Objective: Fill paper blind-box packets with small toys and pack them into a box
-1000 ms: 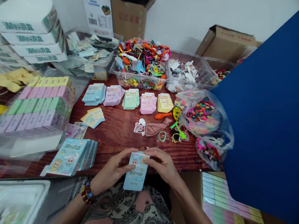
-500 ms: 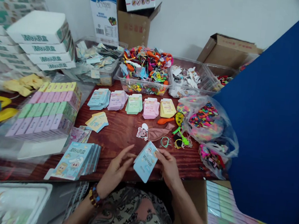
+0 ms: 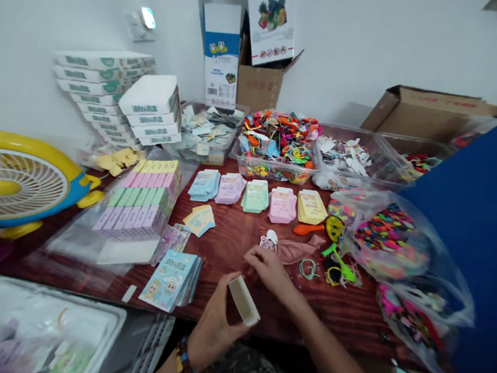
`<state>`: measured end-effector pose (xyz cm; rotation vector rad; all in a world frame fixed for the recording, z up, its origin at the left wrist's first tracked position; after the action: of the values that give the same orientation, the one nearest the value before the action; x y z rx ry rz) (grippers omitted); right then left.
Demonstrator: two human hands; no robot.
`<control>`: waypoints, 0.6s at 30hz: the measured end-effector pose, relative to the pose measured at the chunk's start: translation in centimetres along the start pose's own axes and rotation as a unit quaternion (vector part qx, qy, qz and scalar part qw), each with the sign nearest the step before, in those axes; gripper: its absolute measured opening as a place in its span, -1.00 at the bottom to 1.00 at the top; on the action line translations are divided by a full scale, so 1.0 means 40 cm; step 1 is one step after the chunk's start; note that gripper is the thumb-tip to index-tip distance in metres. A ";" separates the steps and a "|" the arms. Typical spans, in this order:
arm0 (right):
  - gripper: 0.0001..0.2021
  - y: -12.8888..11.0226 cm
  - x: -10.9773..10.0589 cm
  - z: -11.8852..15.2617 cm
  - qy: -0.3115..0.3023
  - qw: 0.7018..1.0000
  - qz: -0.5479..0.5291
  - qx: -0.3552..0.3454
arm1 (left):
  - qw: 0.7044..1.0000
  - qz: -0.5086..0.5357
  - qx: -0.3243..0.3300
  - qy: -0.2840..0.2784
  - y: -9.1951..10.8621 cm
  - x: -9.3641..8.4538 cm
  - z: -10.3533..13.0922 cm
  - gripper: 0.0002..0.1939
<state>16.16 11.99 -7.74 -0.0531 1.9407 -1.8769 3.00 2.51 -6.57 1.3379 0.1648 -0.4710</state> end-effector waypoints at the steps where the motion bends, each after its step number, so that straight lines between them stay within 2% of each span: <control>1: -0.85 -0.031 0.005 -0.059 -0.011 0.995 0.096 -0.037 | 1.000 -0.007 -0.017 -0.009 -0.014 -0.002 0.010 -0.21; 2: -0.88 -0.060 0.022 -0.117 -0.035 0.980 0.188 -0.062 | 0.999 -0.013 -0.031 -0.018 -0.027 -0.003 0.020 -0.20; 4: -0.90 -0.105 0.069 -0.225 -0.062 0.967 0.236 -0.073 | 0.998 -0.026 -0.044 -0.033 -0.052 -0.003 0.037 -0.14; 6: -0.73 -0.131 0.124 -0.308 -0.078 0.961 0.258 -0.057 | 0.997 -0.037 -0.048 -0.038 -0.074 -0.006 0.047 -0.10; 8: -0.52 -0.135 0.174 -0.356 -0.085 0.955 0.284 -0.027 | 0.997 -0.042 -0.053 -0.035 -0.089 -0.013 0.053 -0.12; 10: -0.37 -0.120 0.210 -0.370 -0.086 0.948 0.307 0.006 | 0.997 -0.038 -0.055 -0.033 -0.095 -0.020 0.055 -0.16; 12: -0.35 -0.099 0.226 -0.361 -0.083 0.943 0.321 0.029 | 0.998 -0.028 -0.052 -0.035 -0.089 -0.024 0.054 -0.19; 18: -0.40 -0.069 0.209 -0.327 -0.063 0.944 0.319 0.057 | 0.998 -0.002 -0.029 -0.056 -0.045 -0.019 0.044 -0.24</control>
<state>3.52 21.38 -7.64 0.4304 1.5091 -1.4937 1.28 0.71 -7.48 1.2507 0.0874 -0.5402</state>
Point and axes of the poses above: each hand's wrist, its own z-axis away from the middle knuckle, its own x-axis out of the palm, y = z × x, the point moved 6 cm from there along -z, towards the middle knuckle, and after that the axes turned 9 degrees about -x, right-handed, at the moved point
